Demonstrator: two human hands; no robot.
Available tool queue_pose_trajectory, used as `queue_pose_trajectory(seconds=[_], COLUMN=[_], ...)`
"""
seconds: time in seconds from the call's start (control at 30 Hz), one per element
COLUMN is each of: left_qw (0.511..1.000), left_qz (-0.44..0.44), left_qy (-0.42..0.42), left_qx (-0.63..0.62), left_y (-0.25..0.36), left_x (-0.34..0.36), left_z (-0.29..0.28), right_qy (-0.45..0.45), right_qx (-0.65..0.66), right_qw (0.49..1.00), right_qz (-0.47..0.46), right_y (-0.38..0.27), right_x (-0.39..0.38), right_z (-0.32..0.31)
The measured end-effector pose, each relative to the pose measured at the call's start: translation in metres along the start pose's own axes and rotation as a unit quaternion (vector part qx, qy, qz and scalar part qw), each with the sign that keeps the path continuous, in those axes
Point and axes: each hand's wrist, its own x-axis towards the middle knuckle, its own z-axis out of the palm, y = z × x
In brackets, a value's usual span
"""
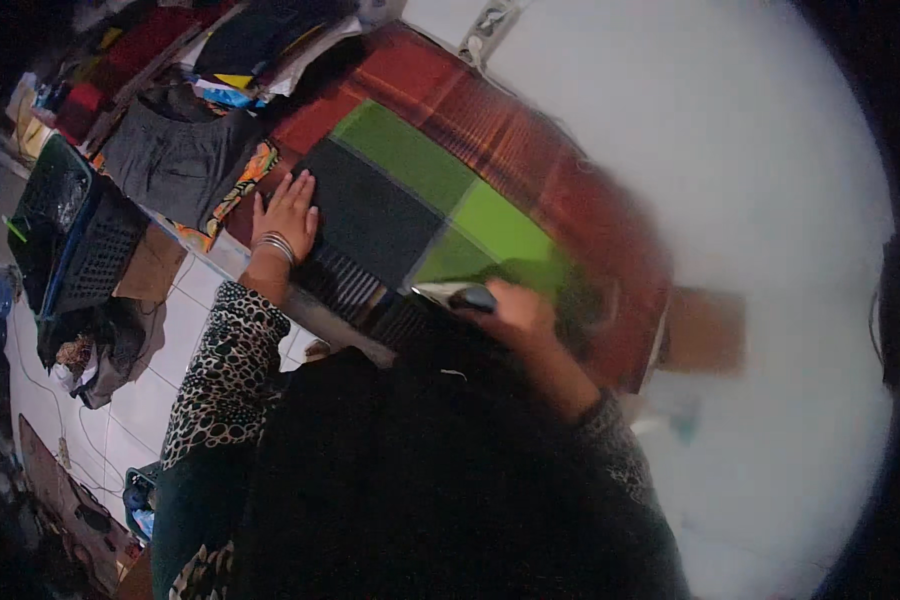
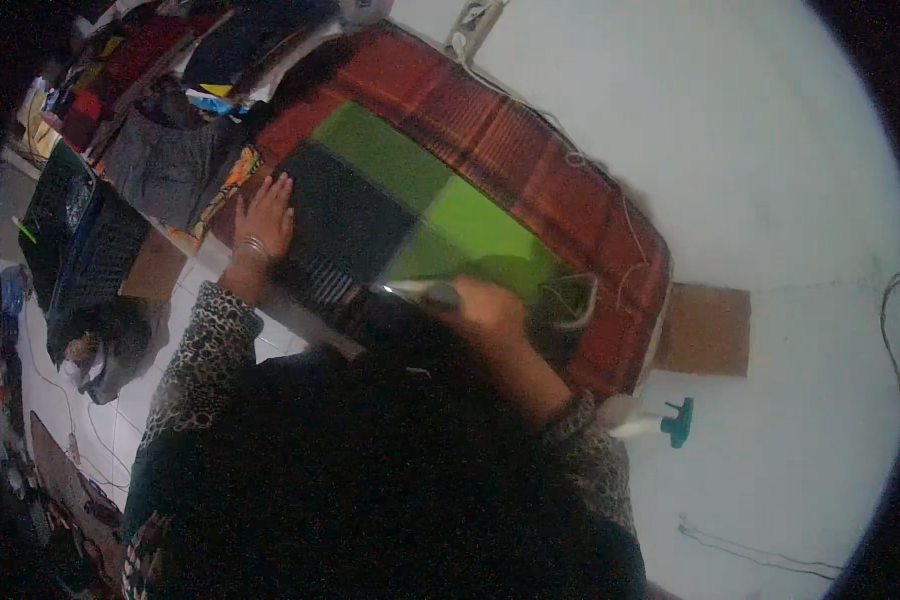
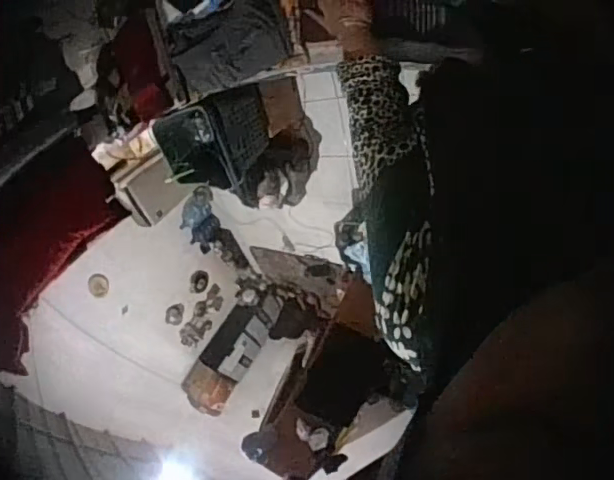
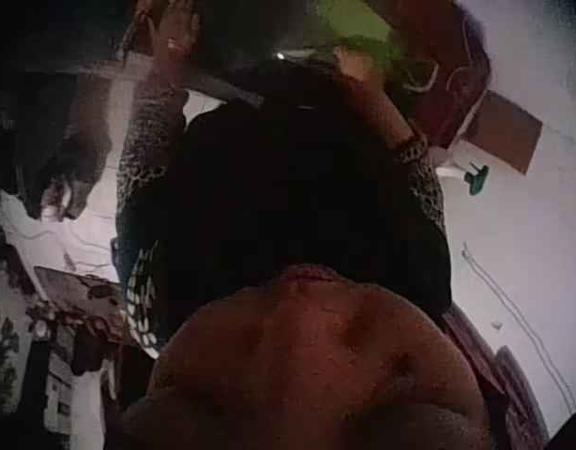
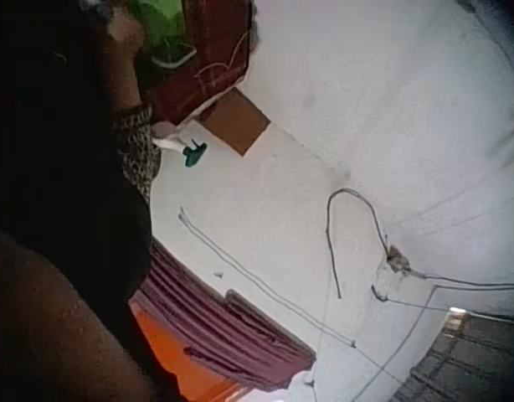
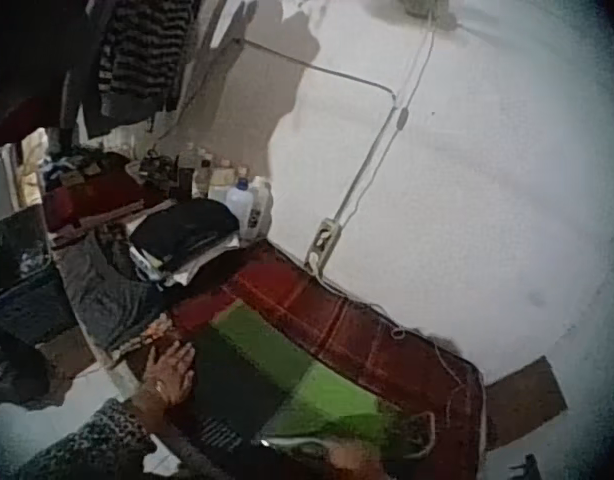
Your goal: The person irons a green and black checkered cloth, folding it multiple times and ironing each fold by hand with an iron.
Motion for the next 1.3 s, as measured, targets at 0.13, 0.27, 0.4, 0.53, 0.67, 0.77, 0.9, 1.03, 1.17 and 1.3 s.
queue_pose_trajectory(seconds=[0.13, 0.27, 0.4, 0.53, 0.67, 0.77, 0.9, 1.03, 1.17, 1.3], left_qw=[1.000, 0.997, 0.995, 0.994, 0.995, 0.994, 0.996, 0.997, 0.996, 0.996], left_qz=[-0.017, -0.051, -0.082, -0.084, -0.086, -0.096, -0.084, -0.070, -0.084, -0.079], left_qy=[-0.005, -0.003, -0.011, -0.005, 0.005, -0.001, 0.000, 0.004, 0.017, 0.024], left_qx=[0.021, 0.051, 0.056, 0.067, 0.056, 0.046, 0.030, 0.025, 0.020, 0.031], left_y=[0.003, 0.015, 0.019, 0.019, 0.016, 0.012, 0.024, 0.022, 0.017, 0.013], left_x=[0.000, -0.005, -0.004, -0.003, -0.006, -0.009, -0.002, 0.000, -0.004, -0.005], left_z=[-0.001, -0.007, -0.005, -0.005, -0.007, -0.008, -0.016, -0.010, -0.004, -0.001], right_qy=[0.011, -0.038, 0.005, 0.092, 0.168, 0.189, 0.190, 0.117, 0.024, 0.035], right_qx=[-0.039, -0.089, -0.041, -0.053, -0.081, -0.001, 0.027, 0.033, 0.022, -0.029], right_qw=[0.994, 0.973, 0.987, 0.984, 0.955, 0.947, 0.945, 0.970, 0.985, 0.975], right_qz=[0.099, 0.209, 0.154, 0.146, 0.230, 0.260, 0.263, 0.212, 0.169, 0.220], right_y=[0.073, 0.099, 0.102, 0.123, 0.157, 0.206, 0.279, 0.254, 0.154, 0.124], right_x=[-0.073, -0.115, -0.129, -0.101, -0.046, -0.009, -0.007, -0.033, -0.083, -0.075], right_z=[0.003, -0.001, 0.005, 0.023, -0.001, -0.014, -0.008, -0.006, -0.003, -0.006])
